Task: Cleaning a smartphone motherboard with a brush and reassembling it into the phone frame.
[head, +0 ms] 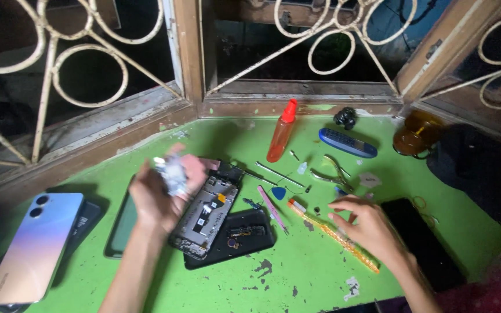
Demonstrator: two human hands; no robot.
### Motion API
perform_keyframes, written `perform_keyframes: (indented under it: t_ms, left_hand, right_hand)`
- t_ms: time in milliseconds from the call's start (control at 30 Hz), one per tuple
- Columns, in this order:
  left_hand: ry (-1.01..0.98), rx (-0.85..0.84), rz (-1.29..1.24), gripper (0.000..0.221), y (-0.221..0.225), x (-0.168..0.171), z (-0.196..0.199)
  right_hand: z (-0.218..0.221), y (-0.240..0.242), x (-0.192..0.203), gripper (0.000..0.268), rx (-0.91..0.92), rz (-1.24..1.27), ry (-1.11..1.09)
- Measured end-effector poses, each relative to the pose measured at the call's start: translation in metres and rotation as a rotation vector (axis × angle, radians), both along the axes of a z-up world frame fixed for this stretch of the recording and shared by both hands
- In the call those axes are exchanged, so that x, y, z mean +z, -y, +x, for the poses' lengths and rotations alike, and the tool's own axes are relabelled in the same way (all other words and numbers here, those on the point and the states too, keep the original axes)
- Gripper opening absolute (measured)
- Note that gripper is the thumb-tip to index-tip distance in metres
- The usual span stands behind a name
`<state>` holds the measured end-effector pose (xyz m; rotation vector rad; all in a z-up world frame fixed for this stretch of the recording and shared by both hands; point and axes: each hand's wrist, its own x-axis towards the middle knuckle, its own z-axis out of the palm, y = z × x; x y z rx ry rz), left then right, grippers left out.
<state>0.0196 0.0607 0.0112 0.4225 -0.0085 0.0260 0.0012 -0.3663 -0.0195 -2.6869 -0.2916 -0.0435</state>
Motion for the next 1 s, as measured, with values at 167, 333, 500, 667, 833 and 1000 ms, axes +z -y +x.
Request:
perform_keyframes:
  t_ms: [167,333,500,667,833,1000]
  left_hand:
    - [0.006,0.192,-0.204,0.065,-0.032,0.012,-0.003]
    - [-0.104,0.207,-0.068,0.073,-0.038,-0.002,0.014]
    - [-0.093,0.178,-0.222,0.073,-0.044,-0.016,0.02]
    - [-0.111,0.116,-0.162,0.073,-0.026,-0.023,0.023]
    - [-0.158,0.041,-0.111,0.076,-0.012,-0.02,0.017]
    - [-0.137,-0.063,0.059,0.051,0.008,-0.011,0.012]
  right_hand:
    - [0.004,-0.039,0.021,0.026,0.1,0.069,0.067]
    - [0.03,-0.119,0.031,0.021,0.406,0.303,0.066]
    - [0.081,-0.225,0.043,0.031,0.55,0.34,0.139]
    - [0.157,-0.293,-0.02,0.032,0.415,0.136,-0.022]
    - [0.151,-0.291,-0.01,0.022,0.271,0.064,0.006]
    - [0.093,-0.253,0.049,0.015,0.32,0.445,0.567]
